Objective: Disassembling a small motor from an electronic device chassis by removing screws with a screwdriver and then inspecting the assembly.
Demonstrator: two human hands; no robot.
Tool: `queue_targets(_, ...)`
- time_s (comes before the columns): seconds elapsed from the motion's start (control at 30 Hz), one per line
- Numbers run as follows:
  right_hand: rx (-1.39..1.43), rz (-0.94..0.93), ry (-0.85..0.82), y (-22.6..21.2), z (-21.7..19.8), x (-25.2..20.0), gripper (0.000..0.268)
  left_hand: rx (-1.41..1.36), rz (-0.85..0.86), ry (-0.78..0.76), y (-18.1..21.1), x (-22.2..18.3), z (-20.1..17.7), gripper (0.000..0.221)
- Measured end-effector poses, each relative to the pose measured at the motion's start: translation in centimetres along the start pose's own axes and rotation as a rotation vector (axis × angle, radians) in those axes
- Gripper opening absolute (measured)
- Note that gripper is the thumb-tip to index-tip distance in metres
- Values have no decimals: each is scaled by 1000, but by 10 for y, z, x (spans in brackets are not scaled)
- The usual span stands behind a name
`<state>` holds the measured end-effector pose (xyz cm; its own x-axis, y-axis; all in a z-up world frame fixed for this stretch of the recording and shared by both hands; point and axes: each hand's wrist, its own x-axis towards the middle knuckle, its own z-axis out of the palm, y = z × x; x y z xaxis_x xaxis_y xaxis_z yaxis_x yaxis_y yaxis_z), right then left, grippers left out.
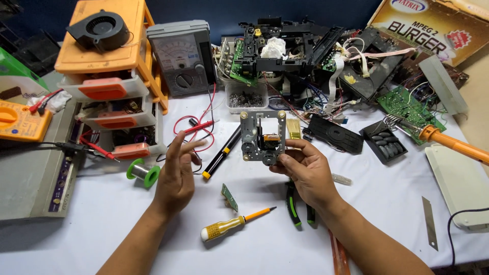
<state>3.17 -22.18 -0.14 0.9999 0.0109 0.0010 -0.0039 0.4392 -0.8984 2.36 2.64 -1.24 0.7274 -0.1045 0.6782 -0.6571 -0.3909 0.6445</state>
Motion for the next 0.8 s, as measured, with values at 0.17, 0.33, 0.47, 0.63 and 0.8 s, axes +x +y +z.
queue_targets(0.17,-3,13,9,1,-1,1,31,87,16,-14,14,9,-1,43)
queue_targets(0.33,5,28,4,4,-3,2,32,160,42,-27,18,10,0,37)
queue_targets(0.47,25,25,11,3,-3,3,32,176,41,-51,25,14,0,39)
queue_targets(0.63,29,19,15,4,-6,3,32,192,5,-99,21,13,0,41)
queue_targets(0.8,15,10,18,3,-5,2,33,271,27,-100,15,8,1,42)
